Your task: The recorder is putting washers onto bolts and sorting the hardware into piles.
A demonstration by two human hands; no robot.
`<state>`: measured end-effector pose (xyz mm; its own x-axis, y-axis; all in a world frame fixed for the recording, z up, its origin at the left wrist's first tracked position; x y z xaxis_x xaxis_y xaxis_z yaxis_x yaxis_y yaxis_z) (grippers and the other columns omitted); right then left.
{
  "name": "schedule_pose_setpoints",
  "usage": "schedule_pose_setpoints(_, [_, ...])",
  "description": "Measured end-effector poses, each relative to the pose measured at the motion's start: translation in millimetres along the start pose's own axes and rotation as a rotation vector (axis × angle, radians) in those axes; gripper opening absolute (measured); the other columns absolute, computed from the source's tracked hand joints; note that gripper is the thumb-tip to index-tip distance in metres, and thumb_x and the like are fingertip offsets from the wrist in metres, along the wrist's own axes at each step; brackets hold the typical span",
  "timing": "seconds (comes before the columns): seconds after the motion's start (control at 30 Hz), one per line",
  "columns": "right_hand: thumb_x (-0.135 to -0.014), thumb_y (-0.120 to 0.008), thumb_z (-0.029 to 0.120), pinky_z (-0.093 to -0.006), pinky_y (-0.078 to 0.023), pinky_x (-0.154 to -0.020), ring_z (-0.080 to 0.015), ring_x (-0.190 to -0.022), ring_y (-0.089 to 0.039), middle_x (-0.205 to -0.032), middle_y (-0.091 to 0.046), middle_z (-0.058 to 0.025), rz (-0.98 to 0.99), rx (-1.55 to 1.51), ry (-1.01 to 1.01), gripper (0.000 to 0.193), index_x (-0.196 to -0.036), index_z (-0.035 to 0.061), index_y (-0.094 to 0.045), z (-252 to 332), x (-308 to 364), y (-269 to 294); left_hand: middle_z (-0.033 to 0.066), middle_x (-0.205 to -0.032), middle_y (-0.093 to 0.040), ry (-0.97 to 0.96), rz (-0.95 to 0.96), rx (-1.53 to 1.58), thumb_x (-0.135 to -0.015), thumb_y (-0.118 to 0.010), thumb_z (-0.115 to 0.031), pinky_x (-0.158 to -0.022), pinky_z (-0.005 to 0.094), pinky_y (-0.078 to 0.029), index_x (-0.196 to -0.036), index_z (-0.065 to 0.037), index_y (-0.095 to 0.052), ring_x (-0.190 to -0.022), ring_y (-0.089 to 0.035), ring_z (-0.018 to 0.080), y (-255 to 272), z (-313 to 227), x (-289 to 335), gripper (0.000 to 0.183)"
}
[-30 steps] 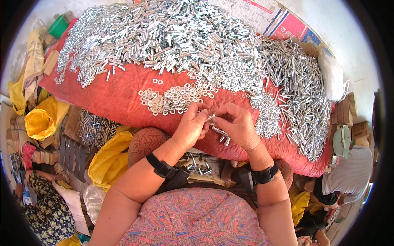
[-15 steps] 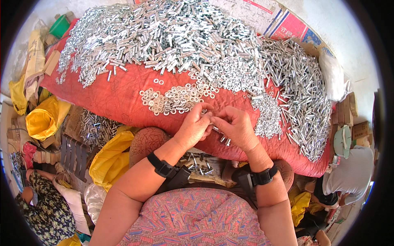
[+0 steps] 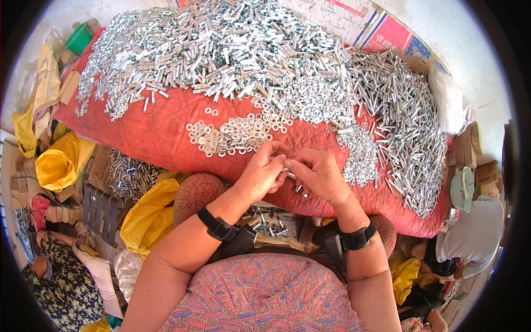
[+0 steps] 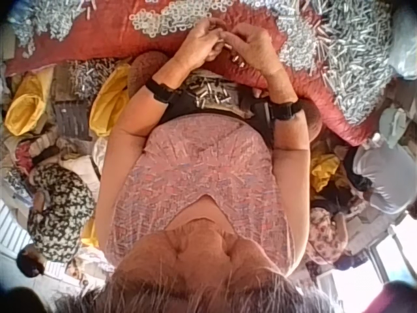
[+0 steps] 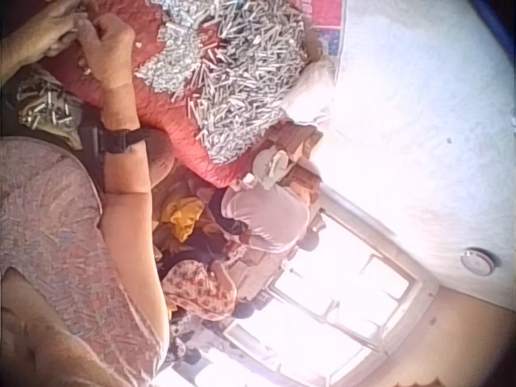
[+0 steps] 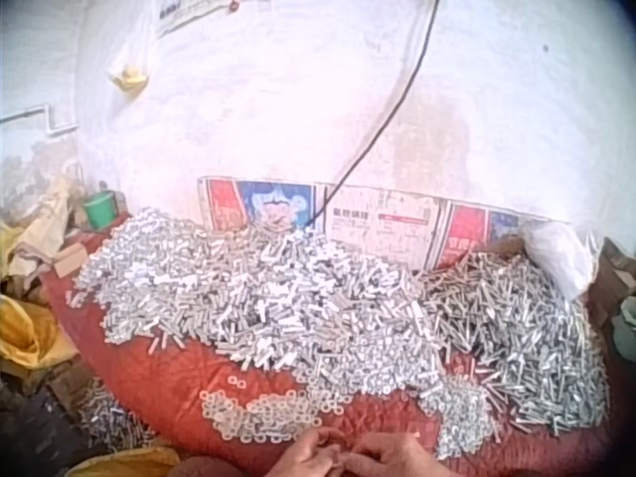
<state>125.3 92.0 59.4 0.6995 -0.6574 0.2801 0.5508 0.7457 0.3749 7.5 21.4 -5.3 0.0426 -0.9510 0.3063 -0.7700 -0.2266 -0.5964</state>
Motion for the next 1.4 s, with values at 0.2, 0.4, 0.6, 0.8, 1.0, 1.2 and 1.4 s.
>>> schedule_pose_setpoints(0.2, [-0.090,-0.067,0.024,-0.0311,-0.046,-0.051,-0.0145,-0.055,-0.058,-0.061,-0.060,-0.0069,-0.149,0.178,0.276,0.029,-0.079,-0.0028,-0.064,-9,-3,3,0.0003,-0.064,-0.045,-0.059,0.015,-0.057,-0.099,-0.050,-0.015,-0.036,0.0200,-0.022,-0.117,-0.008,-0.042,-0.044,-0.035,0.0048,-7,-4,1,0.021])
schedule_pose_setpoints(0.4, [-0.094,-0.062,0.029,-0.0336,-0.044,-0.052,-0.0158,-0.054,-0.055,-0.061,-0.058,-0.0105,-0.271,0.020,0.447,0.032,-0.082,-0.0012,-0.065,17,10,0,0.0003,-0.067,-0.047,-0.088,-0.002,-0.039,-0.099,-0.050,-0.016,-0.038,0.0199,-0.025,-0.118,-0.009,-0.042,-0.047,-0.037,0.0048,-9,-3,2,0.022])
schedule_pose_setpoints(0.6, [-0.099,-0.053,0.033,-0.0330,-0.045,-0.053,-0.0165,-0.054,-0.054,-0.060,-0.057,-0.0085,-0.187,0.047,0.159,0.038,-0.086,-0.0005,-0.065,-10,12,4,-0.0002,-0.069,-0.048,-0.079,-0.014,-0.136,-0.099,-0.048,-0.015,-0.038,0.0208,-0.027,-0.120,-0.010,-0.041,-0.048,-0.038,0.0051,-13,1,3,0.022])
schedule_pose_setpoints(0.8, [-0.098,-0.056,0.026,-0.0334,-0.046,-0.055,-0.0186,-0.056,-0.056,-0.061,-0.058,-0.0113,-0.307,0.005,0.343,0.031,-0.084,-0.0010,-0.065,6,15,-3,0.0002,-0.072,-0.048,-0.058,-0.028,-0.031,-0.099,-0.048,-0.015,-0.038,0.0205,-0.028,-0.119,-0.011,-0.042,-0.048,-0.038,0.0055,-9,-1,4,0.021])
schedule_pose_setpoints(1.0, [-0.097,-0.057,0.020,-0.0328,-0.046,-0.055,-0.0166,-0.058,-0.058,-0.064,-0.060,-0.0105,-0.237,0.097,0.318,0.028,-0.082,-0.0014,-0.065,-19,27,-13,-0.0001,-0.069,-0.044,-0.110,-0.149,0.006,-0.100,-0.046,-0.015,-0.039,0.0212,-0.028,-0.119,-0.012,-0.043,-0.047,-0.036,0.0061,-3,-11,2,0.019])
schedule_pose_setpoints(1.2, [-0.090,-0.064,0.007,-0.0266,-0.048,-0.056,-0.0102,-0.063,-0.058,-0.074,-0.063,-0.0062,-0.315,-0.251,0.335,0.011,-0.096,-0.0024,-0.065,-13,15,-10,0.0017,-0.069,-0.047,-0.101,-0.068,-0.023,-0.101,-0.045,-0.014,-0.038,0.0219,-0.027,-0.120,-0.010,-0.041,-0.045,-0.036,0.0066,-9,-1,3,0.020])
schedule_pose_setpoints(1.4, [-0.090,-0.065,0.009,-0.0266,-0.047,-0.053,-0.0096,-0.060,-0.057,-0.073,-0.063,-0.0055,-0.241,-0.024,0.261,0.012,-0.094,-0.0016,-0.065,-14,13,-7,0.0018,-0.070,-0.049,-0.107,-0.106,-0.074,-0.101,-0.044,-0.012,-0.038,0.0217,-0.027,-0.120,-0.009,-0.040,-0.045,-0.038,0.0065,-11,1,3,0.020])
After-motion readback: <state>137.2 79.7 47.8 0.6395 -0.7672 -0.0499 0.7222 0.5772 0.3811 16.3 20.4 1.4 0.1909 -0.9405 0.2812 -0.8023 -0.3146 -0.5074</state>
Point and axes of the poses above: each hand's wrist, its own x-axis away from the middle knuckle, its own y-axis out of the back of the hand, z = x × y, the point moved 4 cm from there along -x, towards the middle knuckle
